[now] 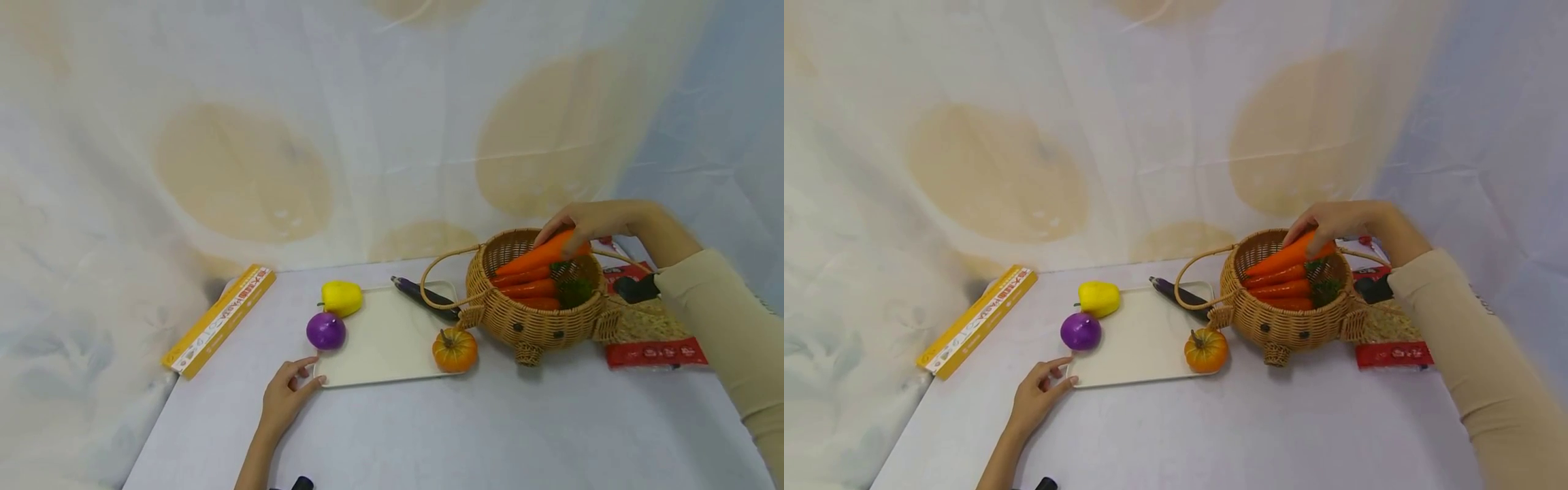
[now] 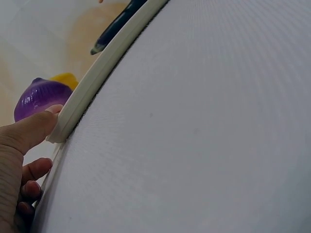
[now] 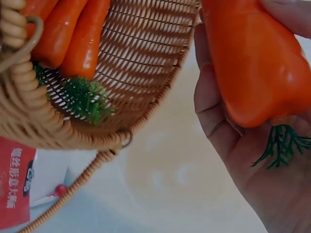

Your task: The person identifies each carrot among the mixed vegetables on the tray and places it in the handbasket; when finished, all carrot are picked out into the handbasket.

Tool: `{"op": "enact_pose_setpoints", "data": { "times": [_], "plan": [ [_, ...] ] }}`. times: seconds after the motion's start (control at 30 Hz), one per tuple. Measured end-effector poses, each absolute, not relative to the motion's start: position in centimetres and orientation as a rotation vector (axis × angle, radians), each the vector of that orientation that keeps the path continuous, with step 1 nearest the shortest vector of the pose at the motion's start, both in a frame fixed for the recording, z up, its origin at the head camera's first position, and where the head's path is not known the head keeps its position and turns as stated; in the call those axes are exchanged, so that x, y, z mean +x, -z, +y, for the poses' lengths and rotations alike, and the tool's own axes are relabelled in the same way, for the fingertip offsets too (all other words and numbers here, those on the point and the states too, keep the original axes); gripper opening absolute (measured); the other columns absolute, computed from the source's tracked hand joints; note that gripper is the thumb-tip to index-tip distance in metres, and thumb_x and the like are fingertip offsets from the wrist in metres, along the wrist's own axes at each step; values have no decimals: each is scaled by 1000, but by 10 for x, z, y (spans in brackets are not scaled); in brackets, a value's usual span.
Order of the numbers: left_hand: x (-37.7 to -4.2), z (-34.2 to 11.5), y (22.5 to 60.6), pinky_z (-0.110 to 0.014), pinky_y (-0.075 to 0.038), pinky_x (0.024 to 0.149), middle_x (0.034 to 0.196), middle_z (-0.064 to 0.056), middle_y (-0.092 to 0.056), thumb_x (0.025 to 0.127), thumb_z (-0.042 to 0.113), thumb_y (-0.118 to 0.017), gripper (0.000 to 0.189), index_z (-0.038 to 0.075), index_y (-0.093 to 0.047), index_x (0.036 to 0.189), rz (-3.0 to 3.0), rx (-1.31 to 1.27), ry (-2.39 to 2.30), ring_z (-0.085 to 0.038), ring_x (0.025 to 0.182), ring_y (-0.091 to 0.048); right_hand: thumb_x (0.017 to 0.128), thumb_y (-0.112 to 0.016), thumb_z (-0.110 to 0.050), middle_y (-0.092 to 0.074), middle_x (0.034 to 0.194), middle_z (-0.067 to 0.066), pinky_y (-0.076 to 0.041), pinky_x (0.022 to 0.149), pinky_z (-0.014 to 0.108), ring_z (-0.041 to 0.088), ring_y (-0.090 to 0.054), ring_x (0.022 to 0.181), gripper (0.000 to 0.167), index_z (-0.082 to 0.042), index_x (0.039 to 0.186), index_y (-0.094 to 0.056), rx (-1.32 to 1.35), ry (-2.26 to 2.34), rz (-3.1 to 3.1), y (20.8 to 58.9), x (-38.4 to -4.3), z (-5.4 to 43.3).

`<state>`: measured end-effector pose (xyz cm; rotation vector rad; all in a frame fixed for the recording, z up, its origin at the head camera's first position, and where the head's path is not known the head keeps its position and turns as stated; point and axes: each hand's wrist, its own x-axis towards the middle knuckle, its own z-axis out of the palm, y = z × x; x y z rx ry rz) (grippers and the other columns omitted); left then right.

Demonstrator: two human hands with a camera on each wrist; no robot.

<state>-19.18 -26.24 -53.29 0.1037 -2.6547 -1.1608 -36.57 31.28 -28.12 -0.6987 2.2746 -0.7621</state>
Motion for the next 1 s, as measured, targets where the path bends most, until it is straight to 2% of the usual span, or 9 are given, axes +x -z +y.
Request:
{"op": "enact_pose_setpoints", "data": {
  "times": [0.1,0.17,0.3,0.4,0.53,0.73,0.87,1.0],
  "plan": [
    [-192,-263,534,-24,-34,64,90,5,-58,78,37,-84,43,27,-72,118,-2659,116,1164,-10,72,-41,84,-69,-7,-55,136,18,-46,83,35,22,-51,105,54,-1,137,-57,-726,751,2244,290,-377,307],
    [-191,-263,534,-24,-34,65,90,5,-58,78,37,-84,43,27,-72,118,-2662,122,1162,-10,72,-41,83,-69,-7,-55,137,18,-46,87,35,23,-52,109,54,-1,136,-58,-728,737,2231,297,-384,300],
    [-189,-262,534,-23,-34,65,91,5,-58,79,37,-84,42,27,-72,118,-2663,135,1169,-10,72,-42,81,-68,-4,-59,131,17,-47,86,35,23,-54,101,52,0,132,-60,-709,743,2207,308,-393,286],
    [-186,-262,533,-23,-34,65,90,5,-58,79,35,-84,42,25,-72,117,-2658,136,1172,-10,71,-42,82,-68,-6,-58,133,18,-48,85,35,24,-54,104,50,1,132,-61,-703,740,2197,317,-398,279],
    [-184,-263,535,-23,-34,64,90,6,-58,78,35,-84,41,25,-72,117,-2648,129,1167,-9,71,-42,82,-69,-8,-56,136,19,-47,90,33,24,-52,116,51,2,131,-61,-724,730,2194,331,-405,274],
    [-182,-264,536,-23,-34,64,89,5,-58,78,35,-84,41,26,-73,116,-2645,145,1167,-9,70,-42,79,-68,-2,-60,127,18,-47,87,33,21,-54,103,51,6,128,-61,-679,777,2145,352,-408,269],
    [-179,-265,535,-23,-34,64,89,6,-58,78,35,-84,41,26,-73,116,-2653,140,1156,-9,70,-41,79,-68,-3,-58,130,23,-48,93,38,27,-56,110,49,7,127,-60,-675,701,2177,361,-405,269],
    [-177,-266,534,-23,-34,64,89,6,-58,78,34,-84,41,25,-73,116,-2655,132,1149,-8,70,-41,77,-69,-3,-53,134,27,-47,97,48,35,-51,118,48,6,124,-61,-686,615,2244,365,-401,270]
  ]
}}
